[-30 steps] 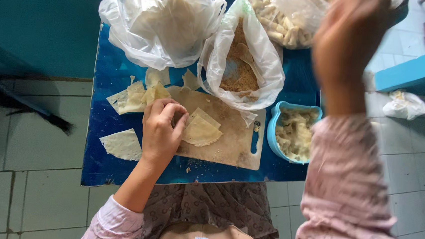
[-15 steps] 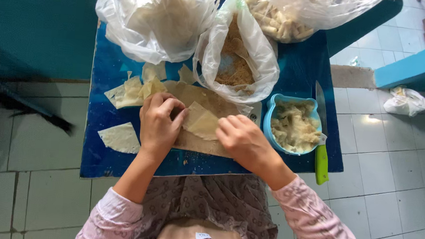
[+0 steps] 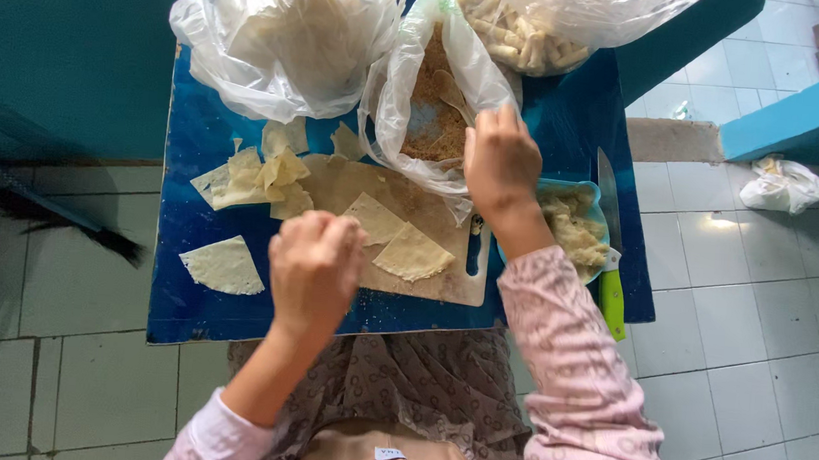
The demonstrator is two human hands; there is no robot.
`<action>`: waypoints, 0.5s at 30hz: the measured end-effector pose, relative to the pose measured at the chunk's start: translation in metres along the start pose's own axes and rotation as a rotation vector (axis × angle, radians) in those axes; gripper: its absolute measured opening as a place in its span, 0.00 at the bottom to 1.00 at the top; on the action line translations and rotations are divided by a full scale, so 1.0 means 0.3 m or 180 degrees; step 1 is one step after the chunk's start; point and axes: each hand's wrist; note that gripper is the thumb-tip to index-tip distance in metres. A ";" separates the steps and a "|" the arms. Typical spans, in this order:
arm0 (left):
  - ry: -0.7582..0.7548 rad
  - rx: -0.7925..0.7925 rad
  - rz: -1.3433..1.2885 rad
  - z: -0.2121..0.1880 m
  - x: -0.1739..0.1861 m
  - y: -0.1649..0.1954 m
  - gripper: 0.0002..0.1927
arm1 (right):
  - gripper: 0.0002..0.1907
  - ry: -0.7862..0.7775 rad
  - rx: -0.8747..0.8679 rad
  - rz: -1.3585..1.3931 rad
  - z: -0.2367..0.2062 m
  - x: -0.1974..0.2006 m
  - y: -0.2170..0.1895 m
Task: The person sits at a small blue table folding dumplings. They take thin dough wrappers, place filling from a blue bowl onto a wrapper using a spoon, fold and pinch the wrapper closed by hand, and set the finished dumpling on a growing pile on the cutting board.
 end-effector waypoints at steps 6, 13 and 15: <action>-0.0314 0.0021 -0.0097 -0.040 -0.027 0.084 0.13 | 0.05 -0.0070 -0.0212 -0.0392 0.059 -0.074 0.013; -0.0546 0.0164 -0.0459 -0.029 -0.060 0.105 0.07 | 0.04 -0.0011 -0.0744 0.1182 0.080 -0.048 -0.025; -0.0601 0.0102 -0.0401 -0.029 -0.054 0.118 0.07 | 0.04 -0.0110 -0.1056 0.1719 0.098 -0.054 -0.045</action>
Point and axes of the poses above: each hand's wrist, its own z-axis towards the middle knuckle, its own x-axis out of the back of the hand, y = z × x, and after that the axes turned 11 degrees about -x, right-handed
